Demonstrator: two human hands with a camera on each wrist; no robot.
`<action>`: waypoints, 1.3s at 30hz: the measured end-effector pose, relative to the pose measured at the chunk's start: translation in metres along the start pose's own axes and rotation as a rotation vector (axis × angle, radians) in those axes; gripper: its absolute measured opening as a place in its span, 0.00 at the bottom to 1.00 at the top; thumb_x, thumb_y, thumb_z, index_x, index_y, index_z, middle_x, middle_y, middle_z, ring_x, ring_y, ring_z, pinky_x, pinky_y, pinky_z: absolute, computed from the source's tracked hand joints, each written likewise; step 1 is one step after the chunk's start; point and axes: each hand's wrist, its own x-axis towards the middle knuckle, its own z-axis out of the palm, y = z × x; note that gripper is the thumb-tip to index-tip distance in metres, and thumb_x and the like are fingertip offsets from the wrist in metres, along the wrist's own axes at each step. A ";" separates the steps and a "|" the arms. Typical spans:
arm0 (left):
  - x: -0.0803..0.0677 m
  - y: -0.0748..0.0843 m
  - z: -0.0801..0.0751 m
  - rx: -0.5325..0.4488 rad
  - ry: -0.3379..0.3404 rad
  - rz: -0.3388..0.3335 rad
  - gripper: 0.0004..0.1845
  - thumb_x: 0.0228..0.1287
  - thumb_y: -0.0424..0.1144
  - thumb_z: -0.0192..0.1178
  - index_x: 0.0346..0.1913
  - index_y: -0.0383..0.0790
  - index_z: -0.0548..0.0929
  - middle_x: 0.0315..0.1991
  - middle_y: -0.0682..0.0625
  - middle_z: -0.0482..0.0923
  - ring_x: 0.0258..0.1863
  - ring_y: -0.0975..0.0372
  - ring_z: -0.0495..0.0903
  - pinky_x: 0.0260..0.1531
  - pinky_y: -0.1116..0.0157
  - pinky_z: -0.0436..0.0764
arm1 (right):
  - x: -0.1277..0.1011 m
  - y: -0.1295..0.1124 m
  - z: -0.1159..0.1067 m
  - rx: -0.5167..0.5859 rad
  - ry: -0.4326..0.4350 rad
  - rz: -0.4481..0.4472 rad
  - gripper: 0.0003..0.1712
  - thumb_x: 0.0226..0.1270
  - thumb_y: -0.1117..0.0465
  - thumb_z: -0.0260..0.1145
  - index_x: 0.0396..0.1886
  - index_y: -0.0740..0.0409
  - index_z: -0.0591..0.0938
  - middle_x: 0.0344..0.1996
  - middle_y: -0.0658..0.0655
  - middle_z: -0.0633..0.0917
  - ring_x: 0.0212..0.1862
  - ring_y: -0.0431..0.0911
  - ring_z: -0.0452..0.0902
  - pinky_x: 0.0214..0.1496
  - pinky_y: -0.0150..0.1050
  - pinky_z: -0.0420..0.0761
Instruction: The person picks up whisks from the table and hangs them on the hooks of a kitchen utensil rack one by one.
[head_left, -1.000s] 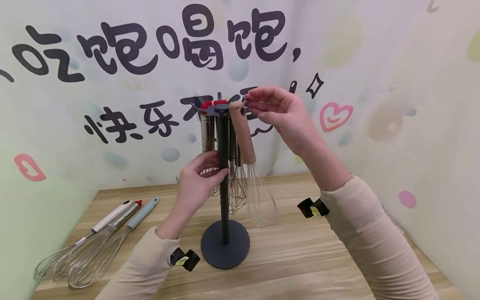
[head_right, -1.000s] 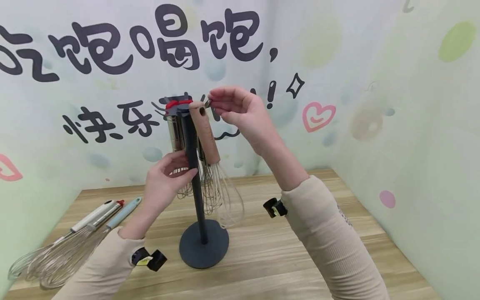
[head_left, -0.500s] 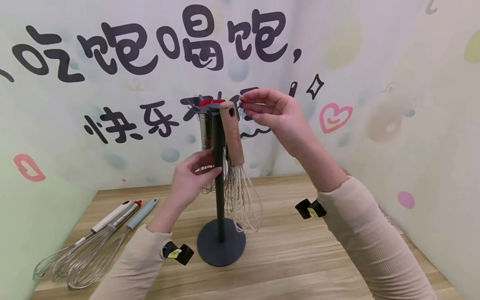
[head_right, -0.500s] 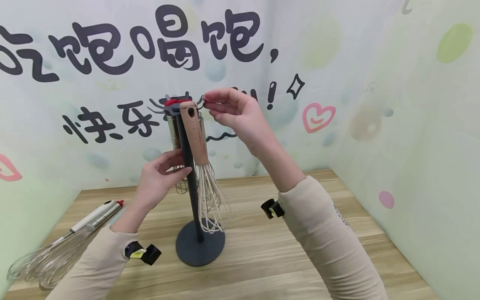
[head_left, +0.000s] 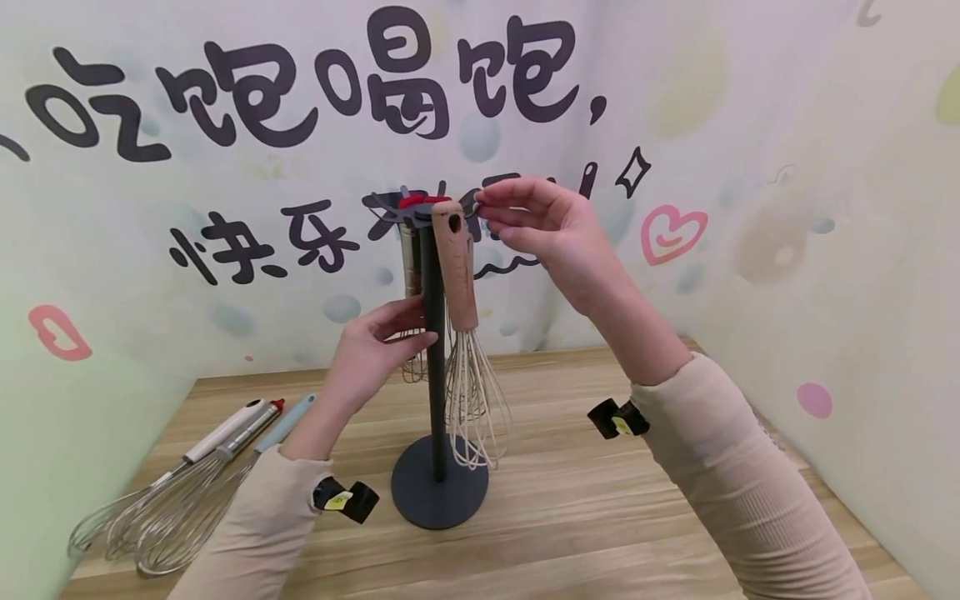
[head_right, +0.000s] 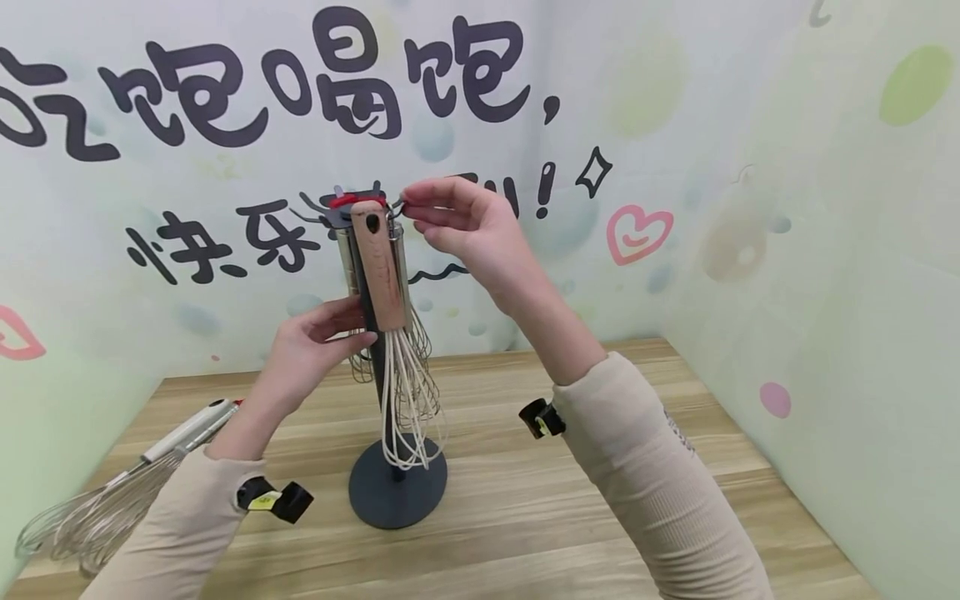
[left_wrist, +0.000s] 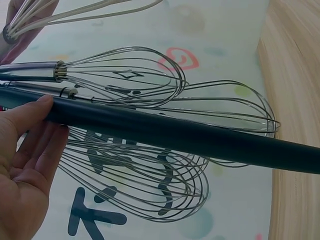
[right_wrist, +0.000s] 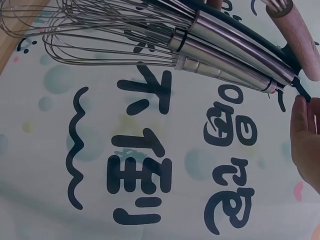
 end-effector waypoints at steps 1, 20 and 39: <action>0.000 0.000 -0.001 -0.001 -0.006 -0.004 0.25 0.60 0.37 0.65 0.62 0.45 0.76 0.54 0.43 0.81 0.55 0.57 0.81 0.43 0.74 0.82 | 0.000 0.000 0.000 0.002 -0.001 0.001 0.18 0.62 0.79 0.54 0.52 0.69 0.77 0.42 0.48 0.83 0.48 0.38 0.82 0.55 0.30 0.80; -0.008 -0.018 -0.046 0.030 0.001 -0.001 0.22 0.66 0.39 0.59 0.60 0.33 0.75 0.42 0.70 0.78 0.43 0.79 0.79 0.43 0.79 0.79 | 0.002 0.002 0.006 -0.074 0.055 0.000 0.16 0.61 0.76 0.61 0.50 0.67 0.79 0.37 0.43 0.84 0.42 0.35 0.83 0.49 0.26 0.81; -0.031 -0.094 -0.120 0.297 0.018 -0.204 0.25 0.70 0.42 0.54 0.64 0.30 0.70 0.45 0.62 0.80 0.37 0.87 0.72 0.39 0.82 0.77 | 0.003 0.004 0.009 0.012 0.066 -0.034 0.13 0.61 0.75 0.63 0.39 0.55 0.84 0.33 0.44 0.84 0.38 0.36 0.82 0.49 0.28 0.81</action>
